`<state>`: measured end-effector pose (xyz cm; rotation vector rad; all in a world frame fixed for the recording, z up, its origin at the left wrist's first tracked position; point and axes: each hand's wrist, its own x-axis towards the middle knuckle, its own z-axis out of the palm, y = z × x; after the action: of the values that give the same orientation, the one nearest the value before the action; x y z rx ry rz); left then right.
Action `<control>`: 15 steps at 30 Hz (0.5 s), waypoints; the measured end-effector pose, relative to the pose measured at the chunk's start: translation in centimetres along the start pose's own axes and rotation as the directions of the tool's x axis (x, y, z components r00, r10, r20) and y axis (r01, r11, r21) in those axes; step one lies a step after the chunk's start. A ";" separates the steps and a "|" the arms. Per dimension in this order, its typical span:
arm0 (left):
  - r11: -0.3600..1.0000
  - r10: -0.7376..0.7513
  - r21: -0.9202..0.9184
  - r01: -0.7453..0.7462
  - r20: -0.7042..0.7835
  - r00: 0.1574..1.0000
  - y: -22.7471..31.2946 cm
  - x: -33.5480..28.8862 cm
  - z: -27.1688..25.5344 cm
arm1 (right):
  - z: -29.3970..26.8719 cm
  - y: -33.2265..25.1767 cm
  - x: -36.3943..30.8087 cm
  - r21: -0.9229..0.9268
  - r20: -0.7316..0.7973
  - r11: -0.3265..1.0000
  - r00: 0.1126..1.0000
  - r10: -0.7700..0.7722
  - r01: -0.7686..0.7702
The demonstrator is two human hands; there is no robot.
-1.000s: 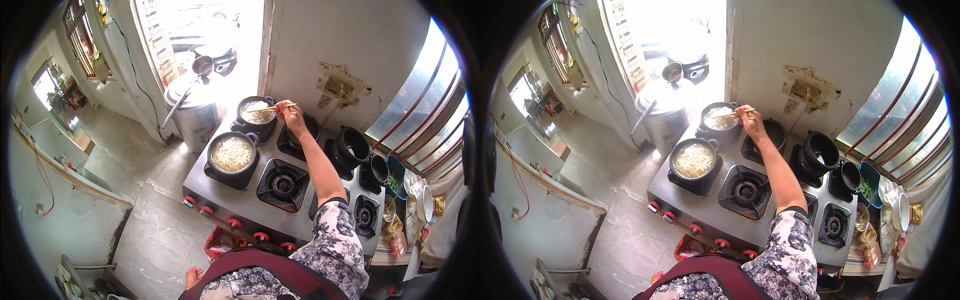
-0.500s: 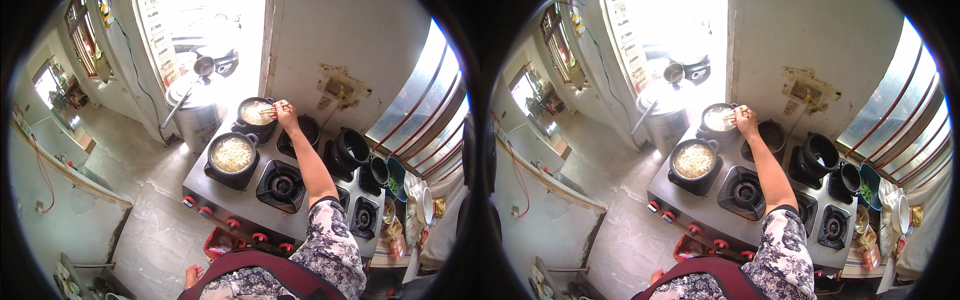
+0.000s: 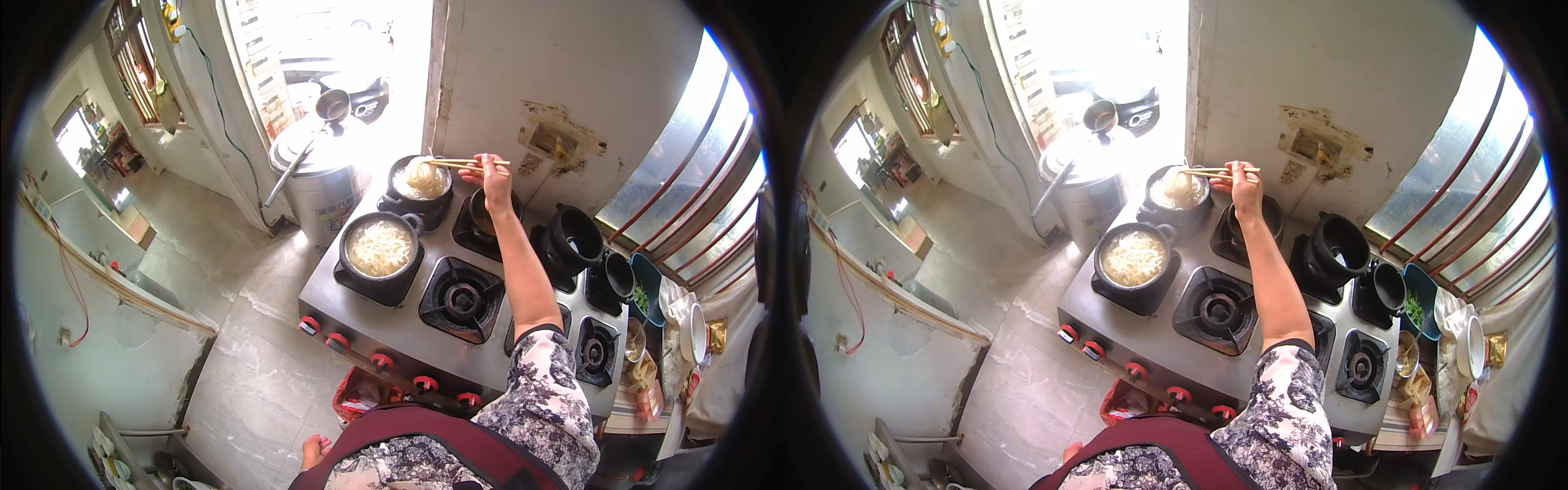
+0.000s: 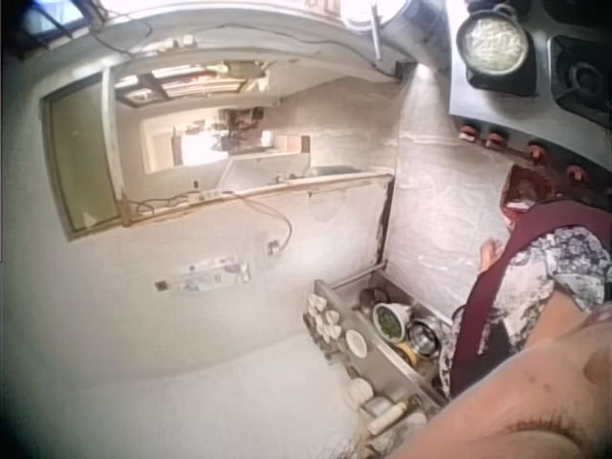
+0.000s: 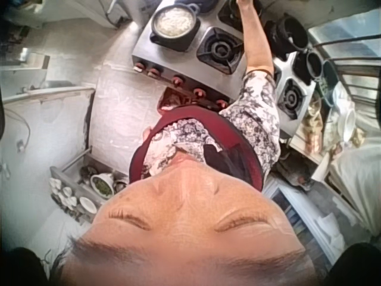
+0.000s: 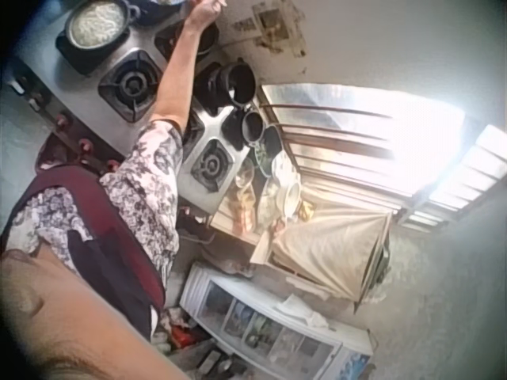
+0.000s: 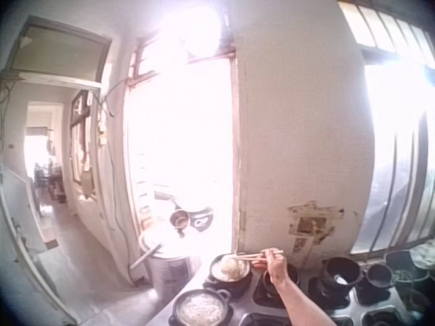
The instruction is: The person adds a yellow paste to a pot on the stove, then uses chopsticks to transfer white noodles from a bowl into two boiling pots. They stir the noodles in the pots and ladle broth into a small pot.
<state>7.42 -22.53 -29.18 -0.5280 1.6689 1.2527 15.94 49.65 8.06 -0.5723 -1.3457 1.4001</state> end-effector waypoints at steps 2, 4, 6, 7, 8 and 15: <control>1.000 0.010 -0.001 -0.010 -0.003 1.000 0.3 0.0 0.2 | 0.1 -0.9 0.3 -0.090 0.096 0.996 0.995 0.025 -0.017; 1.000 0.024 -0.004 -0.024 -0.006 1.000 0.6 -0.2 0.5 | 0.1 -1.2 0.5 -0.166 0.152 0.985 0.986 0.064 -0.039; 0.999 0.032 -0.016 -0.033 -0.027 0.999 0.8 -0.4 0.9 | 0.3 -0.6 0.6 -0.200 0.157 0.973 0.976 0.148 -0.116; 0.999 0.031 -0.025 -0.032 -0.042 0.999 0.8 -0.5 1.1 | 0.6 0.1 0.5 -0.221 0.155 0.967 0.974 0.166 -0.130; 0.998 0.052 -0.024 -0.053 -0.043 0.998 0.8 -0.5 1.2 | 0.9 0.9 0.5 -0.241 0.149 0.959 0.970 0.190 -0.151; 1.000 0.020 -0.003 -0.020 0.007 1.000 -0.3 0.0 -0.1 | 2.1 2.6 -0.7 -0.411 0.173 0.907 0.985 -0.016 0.087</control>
<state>7.62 -22.72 -29.37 -0.5093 1.6707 1.2697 13.39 48.64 5.96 -0.7043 -1.8041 1.1367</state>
